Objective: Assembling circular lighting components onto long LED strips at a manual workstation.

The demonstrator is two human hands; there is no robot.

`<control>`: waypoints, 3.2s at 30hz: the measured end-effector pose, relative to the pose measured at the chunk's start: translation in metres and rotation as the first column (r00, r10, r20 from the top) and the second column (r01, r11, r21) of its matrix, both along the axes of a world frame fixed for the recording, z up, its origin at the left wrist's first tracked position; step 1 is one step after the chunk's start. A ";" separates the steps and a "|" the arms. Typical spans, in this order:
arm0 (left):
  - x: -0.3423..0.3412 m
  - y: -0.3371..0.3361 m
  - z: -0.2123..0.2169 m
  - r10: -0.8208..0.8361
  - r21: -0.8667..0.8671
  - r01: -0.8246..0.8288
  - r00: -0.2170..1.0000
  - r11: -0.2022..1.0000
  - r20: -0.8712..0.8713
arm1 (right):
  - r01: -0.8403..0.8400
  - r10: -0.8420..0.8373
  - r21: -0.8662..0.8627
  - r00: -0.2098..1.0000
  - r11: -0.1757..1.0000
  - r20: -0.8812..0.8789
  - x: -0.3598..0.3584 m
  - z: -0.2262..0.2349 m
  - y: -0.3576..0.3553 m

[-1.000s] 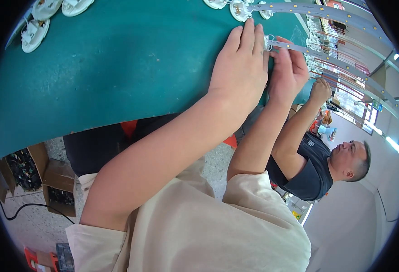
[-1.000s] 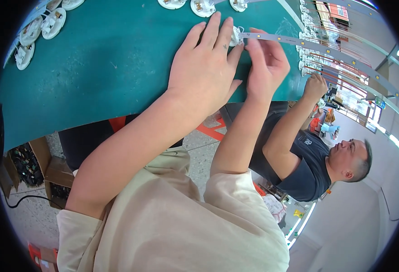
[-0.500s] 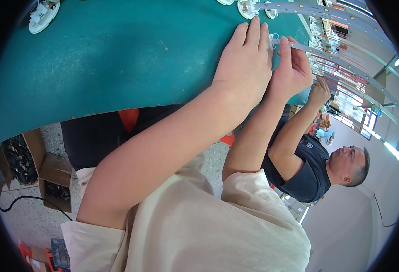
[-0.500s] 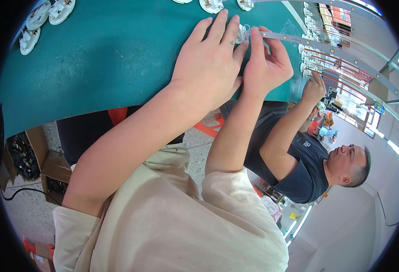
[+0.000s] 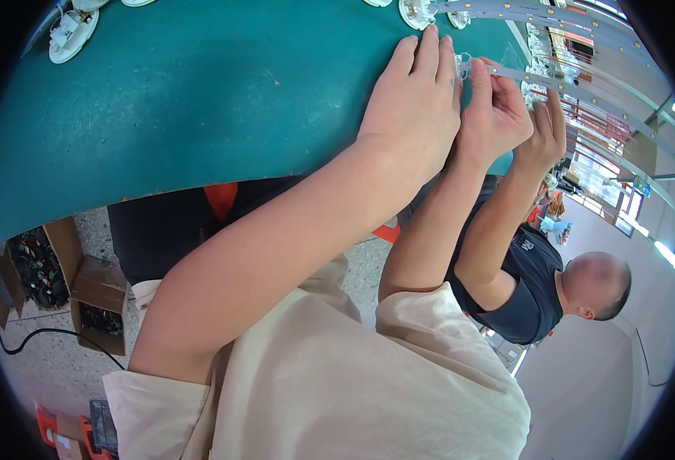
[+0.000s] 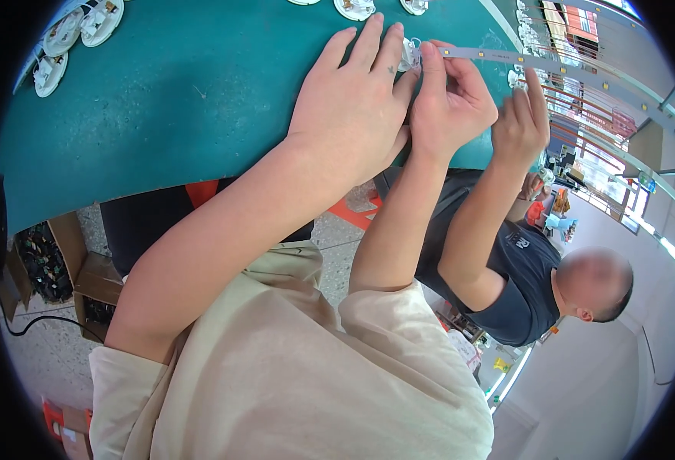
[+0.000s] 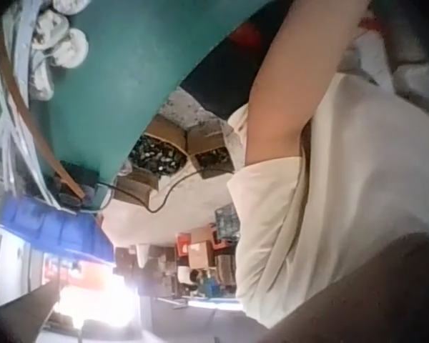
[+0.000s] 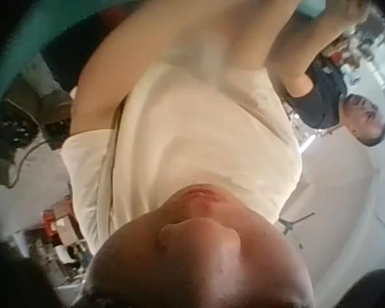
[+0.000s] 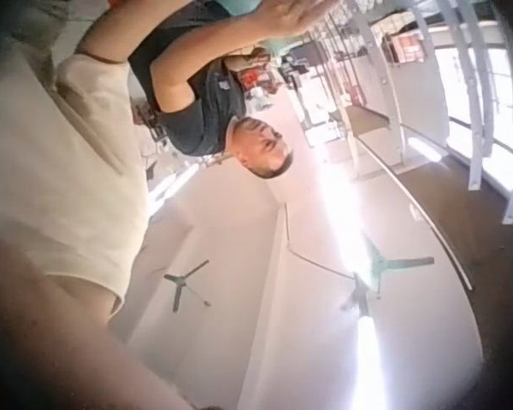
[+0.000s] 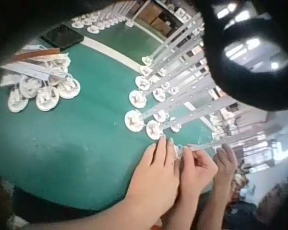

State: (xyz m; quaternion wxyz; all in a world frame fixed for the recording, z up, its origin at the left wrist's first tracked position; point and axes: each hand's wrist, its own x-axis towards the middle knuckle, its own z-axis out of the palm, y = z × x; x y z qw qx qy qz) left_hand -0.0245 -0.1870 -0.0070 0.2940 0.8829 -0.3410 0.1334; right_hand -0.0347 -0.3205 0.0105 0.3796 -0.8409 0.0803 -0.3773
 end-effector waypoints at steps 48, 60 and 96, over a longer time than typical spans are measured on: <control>0.050 0.214 0.026 0.058 -0.318 -0.019 0.992 0.948 0.114 | 0.144 -0.151 -0.076 0.984 0.987 -0.093 0.050 0.010 -0.018; 0.051 0.221 0.027 0.042 -0.247 -0.062 0.995 0.967 -0.087 | 0.267 -0.264 -0.083 0.963 0.960 0.043 0.046 0.010 0.004; 0.050 0.228 0.029 -0.009 -0.338 0.004 1.000 0.941 -0.011 | -0.500 0.397 -0.362 0.859 0.786 -0.323 0.213 0.101 0.222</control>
